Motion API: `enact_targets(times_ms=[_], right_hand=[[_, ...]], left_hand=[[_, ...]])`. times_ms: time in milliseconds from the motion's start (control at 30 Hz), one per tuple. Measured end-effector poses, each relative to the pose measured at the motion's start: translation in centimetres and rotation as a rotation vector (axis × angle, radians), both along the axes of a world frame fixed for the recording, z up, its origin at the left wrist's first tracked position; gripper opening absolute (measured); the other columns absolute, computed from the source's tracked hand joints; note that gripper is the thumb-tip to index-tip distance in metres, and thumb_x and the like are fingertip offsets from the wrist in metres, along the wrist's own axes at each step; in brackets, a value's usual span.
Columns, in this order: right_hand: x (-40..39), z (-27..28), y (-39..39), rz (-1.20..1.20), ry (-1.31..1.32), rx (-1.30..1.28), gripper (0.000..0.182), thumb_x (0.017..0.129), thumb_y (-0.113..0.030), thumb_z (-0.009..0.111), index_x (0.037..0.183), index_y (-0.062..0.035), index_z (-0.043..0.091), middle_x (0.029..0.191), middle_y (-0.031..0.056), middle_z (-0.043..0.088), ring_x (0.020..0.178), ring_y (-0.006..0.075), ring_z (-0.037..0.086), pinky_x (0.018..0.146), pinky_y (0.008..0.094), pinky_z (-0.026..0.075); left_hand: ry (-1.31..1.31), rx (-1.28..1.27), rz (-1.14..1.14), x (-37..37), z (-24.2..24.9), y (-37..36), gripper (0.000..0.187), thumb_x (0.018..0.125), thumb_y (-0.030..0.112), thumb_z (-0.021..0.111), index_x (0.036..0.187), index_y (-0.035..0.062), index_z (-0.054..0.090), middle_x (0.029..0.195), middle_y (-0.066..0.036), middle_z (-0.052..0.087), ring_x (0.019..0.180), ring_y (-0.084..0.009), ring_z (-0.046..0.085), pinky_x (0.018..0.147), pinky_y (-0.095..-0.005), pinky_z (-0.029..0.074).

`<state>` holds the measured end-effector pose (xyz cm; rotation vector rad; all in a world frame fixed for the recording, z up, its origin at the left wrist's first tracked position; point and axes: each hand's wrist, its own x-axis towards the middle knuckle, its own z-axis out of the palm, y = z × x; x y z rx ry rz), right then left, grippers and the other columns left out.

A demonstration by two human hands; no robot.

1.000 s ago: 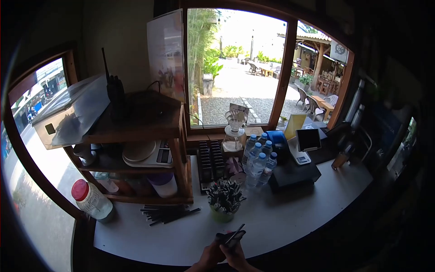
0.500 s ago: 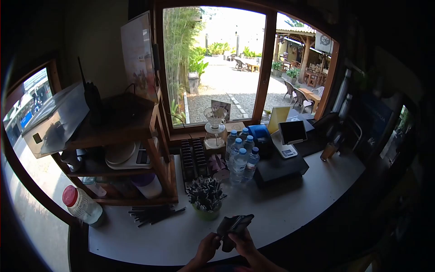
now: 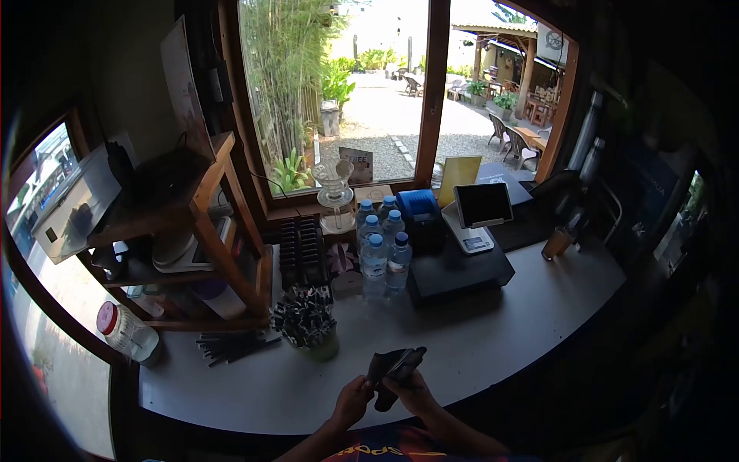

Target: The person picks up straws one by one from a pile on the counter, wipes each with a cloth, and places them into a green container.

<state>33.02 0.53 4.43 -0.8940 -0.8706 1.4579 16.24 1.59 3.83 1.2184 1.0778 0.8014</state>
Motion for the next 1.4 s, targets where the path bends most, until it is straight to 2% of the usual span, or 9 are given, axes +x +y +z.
enact_targets(times_ms=[200, 367, 600, 700, 900, 1033, 1100, 1233, 1400], right_hand=[[5.3, 3.1, 2.6, -0.22, 0.23, -0.052, 0.025, 0.09, -0.007, 0.066, 0.113, -0.0026, 0.058, 0.102, 0.0052, 0.065, 0.092, 0.0141, 0.063, 0.082, 0.03, 0.05], [4.8, -2.1, 1.0, 0.12, -0.007, -0.01, 0.028, 0.09, -0.007, 0.066, 0.116, -0.0018, 0.057, 0.104, 0.0056, 0.065, 0.096, 0.0149, 0.062, 0.085, 0.03, 0.049], [4.7, 0.9, 4.5, 0.024, 0.192, -0.11, 0.025, 0.091, -0.009, 0.065, 0.113, -0.0013, 0.058, 0.101, 0.0064, 0.066, 0.094, 0.0169, 0.063, 0.087, 0.0327, 0.05], [3.8, -1.9, 2.9, 0.361, -0.083, -0.088, 0.028, 0.09, -0.01, 0.069, 0.115, -0.0025, 0.059, 0.101, 0.0019, 0.065, 0.094, 0.0103, 0.058, 0.084, 0.0263, 0.046], [3.8, 0.0, 5.3, 0.165, 0.072, 0.011, 0.022, 0.09, -0.009, 0.069, 0.109, -0.0024, 0.061, 0.101, 0.0037, 0.066, 0.093, 0.013, 0.063, 0.083, 0.0279, 0.049], [3.7, -0.6, 5.0, 0.353, -0.212, 0.064, 0.025, 0.09, -0.009, 0.069, 0.112, -0.002, 0.059, 0.101, 0.0058, 0.066, 0.095, 0.0142, 0.062, 0.086, 0.031, 0.049], [3.3, -1.3, 5.1, 0.315, -0.252, 0.166, 0.026, 0.089, -0.007, 0.069, 0.112, -0.003, 0.059, 0.1, 0.0043, 0.064, 0.09, 0.0117, 0.061, 0.079, 0.0276, 0.049], [2.4, -0.4, 5.7, 0.332, -0.072, 0.223, 0.026, 0.09, -0.006, 0.067, 0.115, -0.0016, 0.058, 0.096, 0.0039, 0.063, 0.079, 0.0098, 0.059, 0.068, 0.025, 0.048], [1.5, -4.3, 5.7, 0.454, -0.337, 0.203, 0.024, 0.094, -0.003, 0.06, 0.118, -0.0025, 0.056, 0.089, 0.0038, 0.059, 0.071, 0.0106, 0.056, 0.063, 0.0256, 0.047]], left_hand=[[-0.01, -0.098, -0.036, 2.5, -2.5, -0.7, 0.029, 0.104, 0.025, 0.044, 0.093, 0.0024, 0.058, 0.071, 0.002, 0.048, 0.064, -0.0082, 0.041, 0.06, -0.0256, 0.037], [-0.141, -0.222, 0.097, 3.9, -1.2, -1.7, 0.031, 0.104, 0.028, 0.044, 0.092, 0.0035, 0.057, 0.073, 0.004, 0.045, 0.066, -0.0067, 0.038, 0.061, -0.0254, 0.036], [0.046, -0.218, 0.195, 3.9, -1.0, -3.4, 0.024, 0.103, 0.024, 0.048, 0.103, 0.0019, 0.057, 0.08, -0.002, 0.052, 0.074, -0.0112, 0.046, 0.071, -0.0275, 0.041], [0.158, -0.037, 0.317, 4.3, -1.6, -3.3, 0.021, 0.101, 0.021, 0.052, 0.106, 0.0005, 0.056, 0.085, -0.01, 0.059, 0.08, -0.0194, 0.055, 0.076, -0.0331, 0.045], [0.334, -0.005, 0.292, 4.5, -1.7, -3.3, 0.017, 0.095, 0.014, 0.06, 0.105, 0.0014, 0.055, 0.093, -0.015, 0.061, 0.09, -0.0321, 0.06, 0.08, -0.0379, 0.047], [0.369, 0.301, 0.299, 4.4, -2.2, -2.4, 0.019, 0.087, 0.005, 0.066, 0.103, 0.0039, 0.054, 0.095, -0.013, 0.058, 0.095, -0.0316, 0.057, 0.082, -0.0382, 0.047], [0.42, 0.431, 0.275, 3.5, -2.6, -1.5, 0.024, 0.084, 0.003, 0.068, 0.102, 0.0048, 0.054, 0.097, -0.013, 0.056, 0.097, -0.0315, 0.056, 0.083, -0.0382, 0.047], [0.455, 0.68, 0.32, 1.5, 2.7, 0.0, 0.034, 0.081, 0.007, 0.072, 0.109, 0.0054, 0.053, 0.105, -0.014, 0.055, 0.098, -0.0319, 0.056, 0.087, -0.0388, 0.047], [0.54, 0.842, 0.165, 0.5, 6.5, 1.8, 0.033, 0.083, 0.011, 0.071, 0.111, 0.0068, 0.054, 0.106, -0.011, 0.059, 0.099, -0.03, 0.057, 0.087, -0.0395, 0.047]])
